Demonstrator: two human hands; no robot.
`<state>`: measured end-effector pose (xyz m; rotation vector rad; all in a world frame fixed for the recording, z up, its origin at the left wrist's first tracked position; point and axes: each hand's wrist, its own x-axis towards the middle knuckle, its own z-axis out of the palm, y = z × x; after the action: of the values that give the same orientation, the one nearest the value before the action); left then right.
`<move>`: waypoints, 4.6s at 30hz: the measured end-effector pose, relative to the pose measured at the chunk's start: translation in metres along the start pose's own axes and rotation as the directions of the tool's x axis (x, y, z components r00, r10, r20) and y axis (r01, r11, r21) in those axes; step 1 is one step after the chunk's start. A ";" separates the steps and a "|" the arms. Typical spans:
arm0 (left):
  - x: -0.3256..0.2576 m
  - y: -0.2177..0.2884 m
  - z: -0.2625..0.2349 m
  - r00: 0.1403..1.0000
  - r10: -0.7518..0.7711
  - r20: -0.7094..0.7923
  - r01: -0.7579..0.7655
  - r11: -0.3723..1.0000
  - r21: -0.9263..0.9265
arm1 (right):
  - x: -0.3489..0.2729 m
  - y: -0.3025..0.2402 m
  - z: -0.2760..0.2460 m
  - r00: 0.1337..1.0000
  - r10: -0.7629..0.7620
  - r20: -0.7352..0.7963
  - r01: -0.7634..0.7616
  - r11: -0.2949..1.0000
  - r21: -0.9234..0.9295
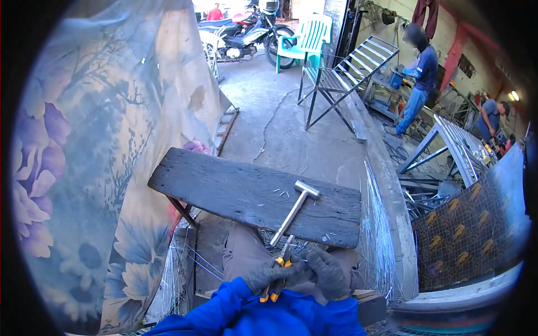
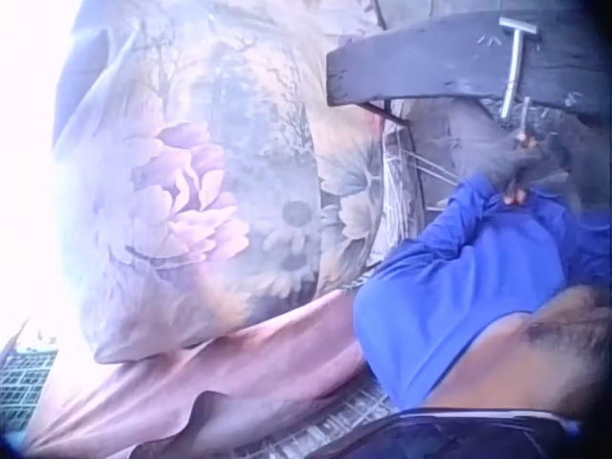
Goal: Shaping and cutting metal wire using pliers and a hammer on a wooden block.
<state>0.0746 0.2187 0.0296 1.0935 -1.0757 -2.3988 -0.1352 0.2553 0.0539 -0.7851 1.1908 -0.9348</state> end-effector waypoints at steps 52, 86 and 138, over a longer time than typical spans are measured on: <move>-0.019 0.005 0.001 0.936 -0.267 0.231 0.263 0.964 0.047 | 0.014 0.049 -0.045 0.940 -0.306 0.150 0.340 0.799 -0.497; -0.009 -0.003 0.002 0.975 0.147 0.167 -0.089 0.946 -0.313 | -0.014 -0.042 -0.038 0.851 -0.522 0.063 0.331 0.438 -0.836; -0.018 0.006 -0.008 0.937 -0.208 0.281 0.115 0.942 0.317 | -0.028 0.023 -0.088 0.995 -0.059 0.079 0.085 0.921 -0.380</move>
<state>0.0923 0.2195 0.0400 0.9416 -1.5482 -2.6685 -0.2203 0.2881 0.0268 -1.1716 1.3123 -0.7355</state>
